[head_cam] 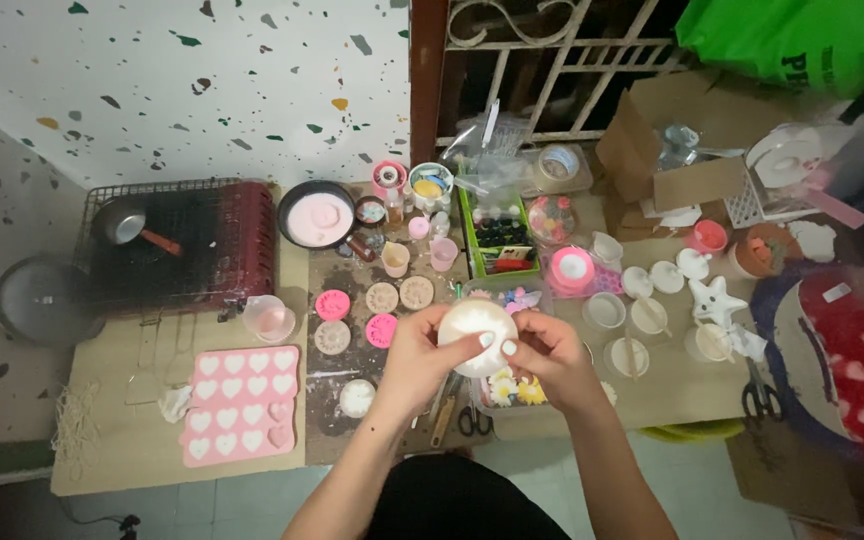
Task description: Assembling decorative flower candles by removing wax shapes from molds and placing them into containers.
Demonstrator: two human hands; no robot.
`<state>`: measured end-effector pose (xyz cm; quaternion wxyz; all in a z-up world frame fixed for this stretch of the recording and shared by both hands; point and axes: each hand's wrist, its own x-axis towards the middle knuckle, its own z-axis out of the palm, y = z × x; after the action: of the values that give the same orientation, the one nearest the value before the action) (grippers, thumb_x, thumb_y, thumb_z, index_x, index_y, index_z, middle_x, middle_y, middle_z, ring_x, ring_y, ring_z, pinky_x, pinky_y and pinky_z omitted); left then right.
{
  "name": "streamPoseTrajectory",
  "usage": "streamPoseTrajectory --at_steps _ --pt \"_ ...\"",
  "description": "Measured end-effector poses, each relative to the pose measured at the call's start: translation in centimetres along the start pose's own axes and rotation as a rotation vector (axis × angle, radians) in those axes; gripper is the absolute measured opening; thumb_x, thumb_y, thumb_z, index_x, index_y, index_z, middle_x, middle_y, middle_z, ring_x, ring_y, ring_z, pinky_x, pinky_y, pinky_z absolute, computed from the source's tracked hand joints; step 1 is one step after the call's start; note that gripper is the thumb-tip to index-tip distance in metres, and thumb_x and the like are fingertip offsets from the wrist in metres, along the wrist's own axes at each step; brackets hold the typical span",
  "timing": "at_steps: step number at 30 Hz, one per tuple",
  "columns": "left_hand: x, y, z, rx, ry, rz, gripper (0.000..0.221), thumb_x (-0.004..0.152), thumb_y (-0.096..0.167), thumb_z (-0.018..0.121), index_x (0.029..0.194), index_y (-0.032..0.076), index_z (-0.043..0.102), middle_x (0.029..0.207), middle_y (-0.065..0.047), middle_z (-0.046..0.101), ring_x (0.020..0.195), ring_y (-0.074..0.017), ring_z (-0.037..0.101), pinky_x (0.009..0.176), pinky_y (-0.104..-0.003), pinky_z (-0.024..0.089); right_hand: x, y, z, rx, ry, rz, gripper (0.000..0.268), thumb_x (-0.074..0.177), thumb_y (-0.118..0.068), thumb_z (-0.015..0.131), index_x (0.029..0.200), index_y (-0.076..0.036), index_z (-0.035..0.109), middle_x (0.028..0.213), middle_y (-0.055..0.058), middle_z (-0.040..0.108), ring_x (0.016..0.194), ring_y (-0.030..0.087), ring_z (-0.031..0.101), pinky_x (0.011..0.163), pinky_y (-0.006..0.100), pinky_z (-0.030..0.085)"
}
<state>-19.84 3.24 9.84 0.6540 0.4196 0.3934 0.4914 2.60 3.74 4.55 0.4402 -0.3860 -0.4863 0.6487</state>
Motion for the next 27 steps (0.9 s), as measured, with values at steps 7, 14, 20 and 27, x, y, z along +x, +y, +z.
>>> streamPoseTrajectory --at_steps 7,14,20,27 --pt "0.3 1.1 0.8 -0.081 -0.055 -0.009 0.030 0.083 0.005 0.079 0.111 -0.006 0.075 0.098 -0.009 0.078 0.085 -0.0127 0.072 0.078 -0.029 0.058 -0.2 -1.4 -0.6 0.082 -0.025 -0.027 0.025 0.090 -0.014 0.070 0.108 0.004 0.069 0.083 0.006 0.067 0.068 0.011 0.061 0.060 0.025 0.047" --pt "0.9 0.9 0.9 -0.196 -0.108 -0.067 0.030 0.082 0.003 0.078 0.110 -0.005 0.074 0.098 -0.010 0.078 0.085 -0.0148 0.073 0.079 -0.030 0.058 -0.4 -0.9 -1.4 0.181 -0.059 -0.040 0.037 0.089 -0.014 0.069 0.118 0.009 0.066 0.092 0.008 0.068 0.079 0.013 0.061 0.069 0.026 0.049" --pt "1.3 1.0 0.2 -0.194 -0.181 -0.102 0.030 0.081 0.005 0.079 0.109 -0.004 0.074 0.098 -0.008 0.077 0.087 -0.0146 0.072 0.081 -0.030 0.058 -0.6 -1.8 -1.1 0.168 -0.100 -0.026 0.042 0.085 -0.013 0.070 0.121 0.008 0.064 0.091 0.007 0.069 0.078 0.014 0.063 0.068 0.027 0.050" --pt "1.0 3.3 0.0 0.237 -0.297 -0.047 0.027 0.081 0.012 0.081 0.103 -0.002 0.074 0.092 -0.005 0.076 0.083 -0.0101 0.070 0.076 -0.028 0.058 1.1 -3.9 -2.2 -0.204 -0.262 -0.068 0.030 0.089 -0.021 0.084 0.089 0.001 0.063 0.085 -0.001 0.057 0.079 0.007 0.050 0.066 0.025 0.043"
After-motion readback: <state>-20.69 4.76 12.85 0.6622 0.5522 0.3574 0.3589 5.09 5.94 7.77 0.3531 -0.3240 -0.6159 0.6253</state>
